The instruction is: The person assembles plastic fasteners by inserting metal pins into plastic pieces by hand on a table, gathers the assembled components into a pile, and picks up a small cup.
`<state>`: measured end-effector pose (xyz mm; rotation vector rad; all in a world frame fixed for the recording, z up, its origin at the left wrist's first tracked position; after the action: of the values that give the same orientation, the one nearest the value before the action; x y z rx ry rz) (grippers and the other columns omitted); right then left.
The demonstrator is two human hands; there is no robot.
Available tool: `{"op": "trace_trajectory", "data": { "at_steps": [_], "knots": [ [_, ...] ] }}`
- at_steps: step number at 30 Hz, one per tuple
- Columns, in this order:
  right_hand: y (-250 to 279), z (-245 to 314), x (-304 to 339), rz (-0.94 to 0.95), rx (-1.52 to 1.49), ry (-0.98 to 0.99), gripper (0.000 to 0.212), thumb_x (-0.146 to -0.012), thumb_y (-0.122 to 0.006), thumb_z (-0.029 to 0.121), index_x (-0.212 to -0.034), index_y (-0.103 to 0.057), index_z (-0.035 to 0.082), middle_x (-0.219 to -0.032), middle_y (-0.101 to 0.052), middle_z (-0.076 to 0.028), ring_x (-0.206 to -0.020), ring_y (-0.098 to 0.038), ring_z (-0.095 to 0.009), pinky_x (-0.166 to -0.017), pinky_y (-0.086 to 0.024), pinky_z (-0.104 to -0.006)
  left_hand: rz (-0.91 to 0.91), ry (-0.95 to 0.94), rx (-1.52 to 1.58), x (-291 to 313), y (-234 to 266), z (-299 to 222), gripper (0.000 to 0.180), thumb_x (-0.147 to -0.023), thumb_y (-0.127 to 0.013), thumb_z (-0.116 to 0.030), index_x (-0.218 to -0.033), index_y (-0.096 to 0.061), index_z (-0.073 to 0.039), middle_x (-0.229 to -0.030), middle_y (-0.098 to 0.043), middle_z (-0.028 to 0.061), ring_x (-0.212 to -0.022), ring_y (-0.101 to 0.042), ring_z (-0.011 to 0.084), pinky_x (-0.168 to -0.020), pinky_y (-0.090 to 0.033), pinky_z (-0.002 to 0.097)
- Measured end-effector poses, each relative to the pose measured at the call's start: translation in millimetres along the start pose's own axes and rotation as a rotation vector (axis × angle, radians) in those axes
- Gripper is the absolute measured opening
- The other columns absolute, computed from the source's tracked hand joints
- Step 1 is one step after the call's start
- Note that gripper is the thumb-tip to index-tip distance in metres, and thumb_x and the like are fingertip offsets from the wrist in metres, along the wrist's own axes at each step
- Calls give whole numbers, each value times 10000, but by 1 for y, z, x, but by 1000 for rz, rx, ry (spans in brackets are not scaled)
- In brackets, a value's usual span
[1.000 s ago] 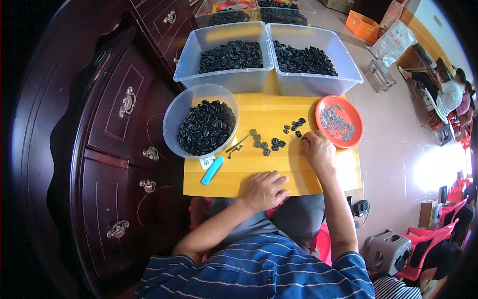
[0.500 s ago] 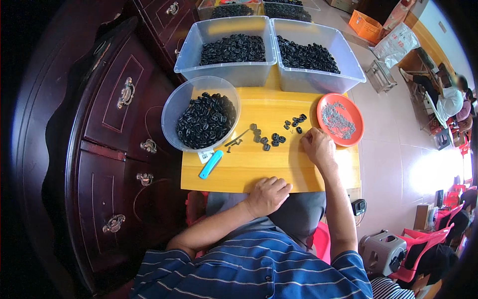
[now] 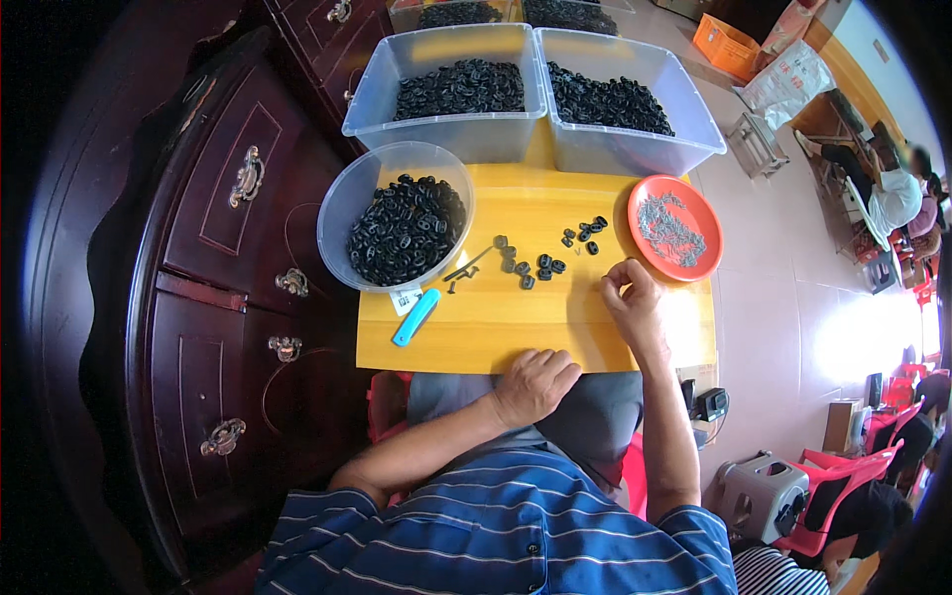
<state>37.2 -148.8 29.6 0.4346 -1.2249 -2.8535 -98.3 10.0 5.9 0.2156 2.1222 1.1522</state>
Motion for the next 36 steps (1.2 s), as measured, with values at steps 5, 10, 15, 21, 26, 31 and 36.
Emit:
{"op": "trace_trajectory", "data": {
  "at_steps": [5,10,15,21,26,31,36],
  "knots": [
    [-14,-23,33,2,-681,-248,98,-963,-690,105,-1037,-705,43,-781,-649,45,-645,-533,-18,-590,-438,-207,0,154,158,-6,0,4,81,-900,-661,-134,-924,-607,-79,-877,-596,102,-781,-639,302,-690,-505,415],
    [-7,-21,60,122,-911,-417,115,-1003,-646,94,-1103,-684,53,-856,-631,72,-655,-490,-16,-590,-396,-189,-70,359,504,-20,13,23,29,-940,-610,-37,-949,-584,-27,-911,-608,155,-848,-649,364,-739,-516,455],
    [-6,-18,68,165,-973,-416,124,-1016,-631,91,-1132,-654,55,-876,-626,55,-675,-506,-19,-601,-398,-187,-154,437,652,-35,8,34,39,-919,-624,-6,-915,-586,1,-856,-629,164,-810,-645,352,-719,-513,411],
    [-6,-14,67,211,-1000,-433,99,-1019,-626,93,-1104,-632,43,-845,-609,41,-682,-523,-27,-597,-403,-191,-148,532,755,-47,-22,44,46,-938,-641,7,-983,-642,5,-883,-673,65,-751,-633,124,-698,-518,280],
    [-7,-18,66,252,-1022,-436,99,-1019,-622,90,-1094,-630,26,-821,-604,31,-647,-512,-36,-579,-403,-191,-132,547,902,-59,-33,45,116,-964,-622,3,-1080,-625,2,-917,-673,34,-789,-625,71,-731,-530,248],
    [-9,-20,64,256,-972,-419,104,-1014,-626,92,-1090,-637,20,-819,-611,23,-647,-523,-41,-586,-419,-197,-115,532,867,-58,-36,45,179,-968,-610,20,-1145,-590,3,-942,-662,38,-802,-624,71,-748,-535,247],
    [-9,-20,64,232,-954,-433,111,-1009,-629,82,-1100,-641,18,-822,-623,12,-657,-546,-50,-596,-441,-206,-143,553,932,-54,-37,48,198,-973,-603,29,-1166,-571,-3,-937,-645,25,-821,-614,66,-750,-529,240]
  ]
}}
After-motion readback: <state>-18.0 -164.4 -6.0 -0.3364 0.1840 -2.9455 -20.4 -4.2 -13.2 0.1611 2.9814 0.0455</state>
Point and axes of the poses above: each hand's wrist, its own x-axis away from the middle knuckle, its own y-axis out of the back of the hand, z = x × y, the point moved 4 cm from there along -x, towards the middle knuckle
